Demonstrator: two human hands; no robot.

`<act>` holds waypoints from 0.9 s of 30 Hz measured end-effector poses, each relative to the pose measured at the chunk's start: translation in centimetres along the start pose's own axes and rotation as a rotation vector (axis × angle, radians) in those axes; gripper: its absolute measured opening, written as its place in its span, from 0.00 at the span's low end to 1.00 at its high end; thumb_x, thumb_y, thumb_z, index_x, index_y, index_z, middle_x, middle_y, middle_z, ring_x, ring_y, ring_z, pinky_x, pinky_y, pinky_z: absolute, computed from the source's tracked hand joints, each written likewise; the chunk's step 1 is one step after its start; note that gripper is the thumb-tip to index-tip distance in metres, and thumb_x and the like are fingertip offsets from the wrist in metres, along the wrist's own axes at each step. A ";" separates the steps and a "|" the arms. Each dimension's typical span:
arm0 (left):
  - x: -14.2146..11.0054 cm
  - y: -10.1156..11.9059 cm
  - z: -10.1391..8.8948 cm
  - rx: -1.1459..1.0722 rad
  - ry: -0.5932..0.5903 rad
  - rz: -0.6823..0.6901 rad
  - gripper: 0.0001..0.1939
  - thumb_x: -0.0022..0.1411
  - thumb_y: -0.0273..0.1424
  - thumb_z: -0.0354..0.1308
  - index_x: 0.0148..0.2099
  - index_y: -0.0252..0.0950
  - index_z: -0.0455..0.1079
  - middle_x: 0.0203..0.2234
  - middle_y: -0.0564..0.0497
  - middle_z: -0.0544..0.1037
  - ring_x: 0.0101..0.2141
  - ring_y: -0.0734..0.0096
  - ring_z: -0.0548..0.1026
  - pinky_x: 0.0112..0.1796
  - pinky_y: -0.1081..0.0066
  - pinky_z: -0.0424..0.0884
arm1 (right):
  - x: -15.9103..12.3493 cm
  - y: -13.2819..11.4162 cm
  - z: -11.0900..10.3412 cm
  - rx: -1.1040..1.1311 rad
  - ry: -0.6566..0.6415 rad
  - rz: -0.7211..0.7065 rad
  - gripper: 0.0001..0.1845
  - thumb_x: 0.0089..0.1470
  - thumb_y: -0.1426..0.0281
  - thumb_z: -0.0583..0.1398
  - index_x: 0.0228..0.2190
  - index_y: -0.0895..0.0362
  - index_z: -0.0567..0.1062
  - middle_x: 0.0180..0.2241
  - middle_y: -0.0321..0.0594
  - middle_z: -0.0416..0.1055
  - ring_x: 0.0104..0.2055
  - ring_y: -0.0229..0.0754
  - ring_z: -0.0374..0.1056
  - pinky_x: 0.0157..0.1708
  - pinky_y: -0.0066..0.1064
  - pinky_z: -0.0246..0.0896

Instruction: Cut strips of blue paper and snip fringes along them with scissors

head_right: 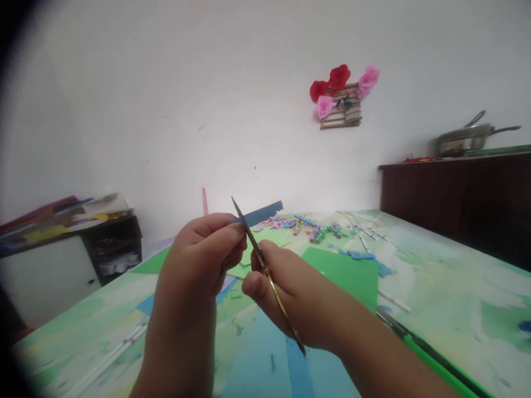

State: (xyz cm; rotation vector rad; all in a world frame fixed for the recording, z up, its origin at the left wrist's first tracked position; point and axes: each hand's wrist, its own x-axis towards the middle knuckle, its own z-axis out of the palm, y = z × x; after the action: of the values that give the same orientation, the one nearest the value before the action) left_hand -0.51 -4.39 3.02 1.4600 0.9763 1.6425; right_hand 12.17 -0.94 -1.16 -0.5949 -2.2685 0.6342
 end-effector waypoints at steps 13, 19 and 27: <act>0.0 -0.2 0.2 0.004 0.024 0.075 0.13 0.45 0.25 0.49 0.12 0.35 0.57 0.07 0.59 0.56 0.12 0.83 0.55 0.15 0.77 0.50 | 0.2 0.5 0.3 0.037 0.039 -0.016 0.29 0.47 0.42 0.40 0.25 0.55 0.56 0.21 0.32 0.53 0.22 0.33 0.47 0.18 0.27 0.45; 0.3 -0.9 -0.2 0.085 0.051 0.122 0.12 0.45 0.28 0.49 0.14 0.36 0.55 0.08 0.59 0.53 0.14 0.82 0.53 0.16 0.76 0.50 | -0.1 0.5 0.2 0.026 0.040 -0.026 0.29 0.47 0.42 0.40 0.27 0.55 0.57 0.23 0.33 0.54 0.23 0.34 0.47 0.19 0.28 0.47; 0.5 -1.0 -0.3 0.133 -0.009 0.134 0.12 0.49 0.27 0.50 0.15 0.35 0.58 0.11 0.58 0.56 0.14 0.83 0.53 0.17 0.77 0.50 | -0.1 0.1 0.3 0.014 0.061 -0.036 0.28 0.49 0.43 0.42 0.32 0.56 0.58 0.25 0.34 0.56 0.24 0.35 0.50 0.22 0.29 0.51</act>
State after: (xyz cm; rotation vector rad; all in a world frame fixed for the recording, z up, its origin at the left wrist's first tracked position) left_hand -0.82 -3.49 2.37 1.6514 1.0192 1.6915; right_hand 12.05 -0.94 -1.44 -0.5574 -2.2115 0.6058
